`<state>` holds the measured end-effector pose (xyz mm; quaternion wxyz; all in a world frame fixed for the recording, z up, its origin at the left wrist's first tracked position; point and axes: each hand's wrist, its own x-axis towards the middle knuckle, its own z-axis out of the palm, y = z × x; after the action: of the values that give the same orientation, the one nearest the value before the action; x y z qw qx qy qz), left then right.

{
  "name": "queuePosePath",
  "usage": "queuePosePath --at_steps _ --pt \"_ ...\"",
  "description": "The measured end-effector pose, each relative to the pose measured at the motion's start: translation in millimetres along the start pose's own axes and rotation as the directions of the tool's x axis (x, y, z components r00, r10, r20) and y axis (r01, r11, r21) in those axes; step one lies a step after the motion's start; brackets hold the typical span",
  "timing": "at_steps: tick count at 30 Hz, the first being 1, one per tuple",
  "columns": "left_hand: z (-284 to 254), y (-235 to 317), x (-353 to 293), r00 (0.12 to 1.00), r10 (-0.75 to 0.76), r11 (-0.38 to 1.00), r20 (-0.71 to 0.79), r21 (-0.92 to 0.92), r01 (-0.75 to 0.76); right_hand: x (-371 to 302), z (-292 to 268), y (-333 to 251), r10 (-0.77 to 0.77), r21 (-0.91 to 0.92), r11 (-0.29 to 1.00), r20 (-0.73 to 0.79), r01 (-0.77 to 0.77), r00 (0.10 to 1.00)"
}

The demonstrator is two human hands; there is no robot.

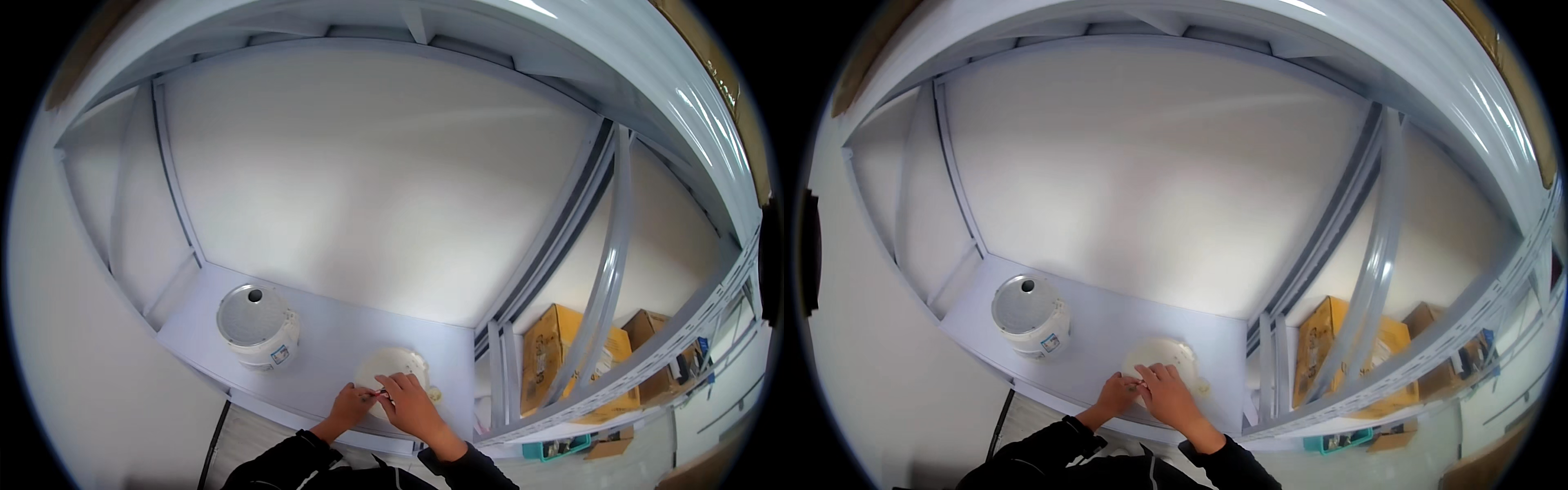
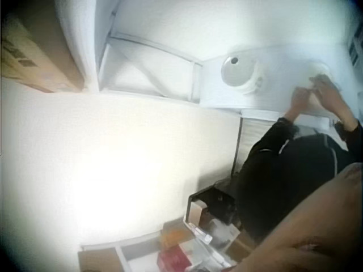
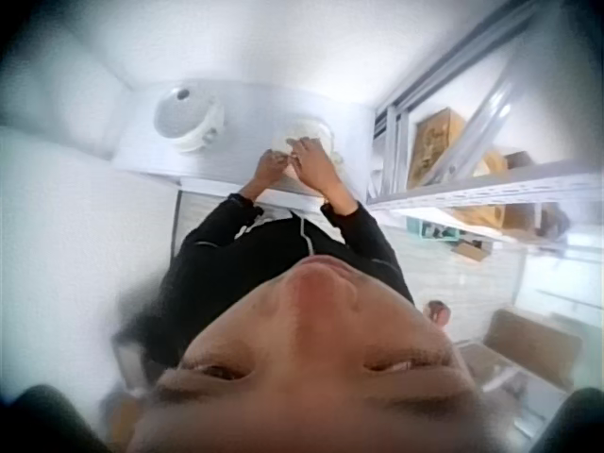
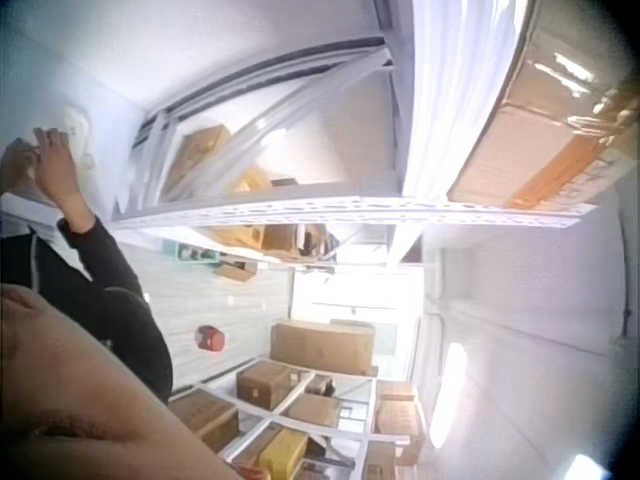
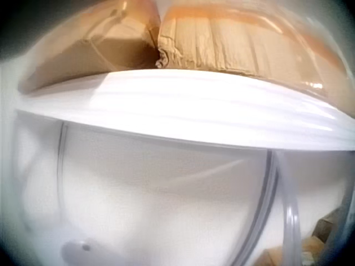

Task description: The person assembles a white appliance by inserting a small cylindrical component into a circular housing and securing it with a screwdriver. They then attach a circular cover plate, aligning it and fastening multiple screws around the perimeter.

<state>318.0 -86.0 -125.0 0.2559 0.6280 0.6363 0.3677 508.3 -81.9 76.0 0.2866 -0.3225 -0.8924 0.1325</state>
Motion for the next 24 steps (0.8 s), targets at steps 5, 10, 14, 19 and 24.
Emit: queuePosePath --at_steps 5,10,14,19,24 --pt "-10.2 14.9 5.3 0.998 0.047 0.998 0.042 -0.032 -0.046 -3.0 8.4 5.6 0.018 0.114 0.993 -0.106 -0.005 0.994" --pt "-22.2 8.8 15.2 0.993 0.093 0.993 0.071 -0.078 -0.088 1.2 11.2 -13.9 0.213 -0.048 0.976 0.004 -0.213 0.977" --pt "-31.7 8.3 24.5 0.985 0.110 0.991 0.134 -0.095 -0.098 1.0 22.1 -3.9 0.176 -0.062 0.982 0.002 -0.176 0.984" --pt "-39.8 16.1 31.9 0.971 0.080 0.987 0.224 -0.151 -0.047 10.1 35.3 -22.4 0.172 0.136 0.980 -0.214 -0.145 0.962" --pt "-34.4 -0.9 33.0 0.920 0.299 0.946 0.254 -0.207 -0.250 15.5 34.6 -46.9 0.365 -0.105 0.917 -0.162 -0.384 0.917"
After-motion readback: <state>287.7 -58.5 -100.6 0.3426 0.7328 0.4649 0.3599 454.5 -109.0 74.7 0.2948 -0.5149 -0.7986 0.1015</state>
